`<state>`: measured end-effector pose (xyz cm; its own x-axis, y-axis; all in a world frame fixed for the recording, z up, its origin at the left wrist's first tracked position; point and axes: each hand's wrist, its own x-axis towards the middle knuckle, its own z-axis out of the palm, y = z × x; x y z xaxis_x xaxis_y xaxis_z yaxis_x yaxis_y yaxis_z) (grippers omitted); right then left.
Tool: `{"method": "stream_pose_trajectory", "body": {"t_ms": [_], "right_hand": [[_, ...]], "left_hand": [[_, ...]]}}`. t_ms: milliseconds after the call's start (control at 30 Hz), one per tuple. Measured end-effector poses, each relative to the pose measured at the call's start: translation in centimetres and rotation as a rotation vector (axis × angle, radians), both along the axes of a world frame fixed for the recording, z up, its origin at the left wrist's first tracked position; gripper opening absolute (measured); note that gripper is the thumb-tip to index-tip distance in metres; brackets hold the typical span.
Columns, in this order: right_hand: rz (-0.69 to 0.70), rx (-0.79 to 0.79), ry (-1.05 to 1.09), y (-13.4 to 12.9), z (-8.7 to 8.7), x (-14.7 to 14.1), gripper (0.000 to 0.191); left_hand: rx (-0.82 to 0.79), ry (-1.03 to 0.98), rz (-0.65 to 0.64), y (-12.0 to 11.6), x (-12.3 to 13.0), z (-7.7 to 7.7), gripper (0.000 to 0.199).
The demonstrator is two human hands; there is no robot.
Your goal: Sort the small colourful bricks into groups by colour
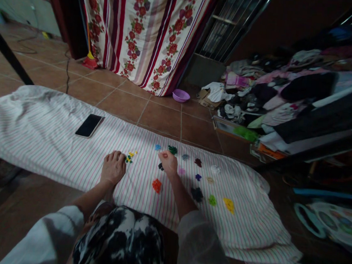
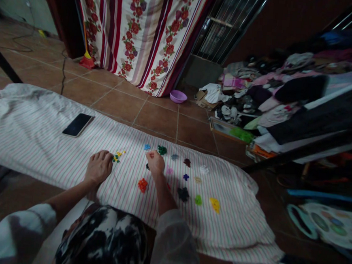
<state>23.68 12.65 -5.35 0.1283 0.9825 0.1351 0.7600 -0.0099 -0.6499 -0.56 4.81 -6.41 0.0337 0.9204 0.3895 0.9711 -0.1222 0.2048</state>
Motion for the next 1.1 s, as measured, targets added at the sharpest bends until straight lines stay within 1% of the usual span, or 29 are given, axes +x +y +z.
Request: {"method": "stream_pose_trajectory", "body": {"t_ms": [133, 233, 300, 367, 433, 633, 767, 833, 933, 1033, 1100], "right_hand": [[0.141, -0.04, -0.033, -1.0, 0.2, -3.3, 0.028], [0.259, -0.045, -0.07, -1.8, 0.1, -5.6, 0.031], [0.337, -0.041, -0.07, -2.3, -0.2, -6.9, 0.027], [0.411, -0.035, -0.048, -2.8, -0.5, -7.9, 0.019], [0.455, -0.036, -0.032, -3.1, -0.7, -8.7, 0.011], [0.394, -0.123, -0.099, -4.1, 0.0, -10.3, 0.012], [0.366, -0.123, -0.128, -4.4, 0.2, -10.7, 0.009], [0.358, -0.109, -0.124, -4.4, 0.0, -10.7, 0.008], [0.381, -0.085, -0.094, -4.3, -0.3, -10.2, 0.007], [0.402, -0.066, -0.042, -4.0, -0.6, -9.4, 0.009], [0.389, -0.064, 0.006, -3.8, -0.7, -8.8, 0.01]], "left_hand": [[-0.006, 0.008, 0.004, 0.0, 0.0, 0.0, 0.019], [-0.003, 0.003, 0.003, 0.0, 0.0, 0.1, 0.019], [-0.005, 0.0, 0.005, 0.0, 0.0, 0.1, 0.019], [-0.008, -0.002, 0.006, 0.0, 0.0, 0.1, 0.019], [-0.01, -0.005, 0.005, 0.0, 0.0, 0.1, 0.019], [-0.004, 0.005, 0.001, 0.0, -0.1, 0.0, 0.02], [-0.004, -0.008, -0.003, 0.0, -0.1, 0.0, 0.021], [-0.007, -0.009, -0.004, 0.0, -0.1, 0.0, 0.02], [-0.013, 0.007, 0.008, -0.1, 0.0, 0.2, 0.019], [-0.012, 0.012, 0.015, -0.1, 0.1, 0.3, 0.019], [-0.006, 0.011, 0.01, -0.1, 0.1, 0.3, 0.019]]}}
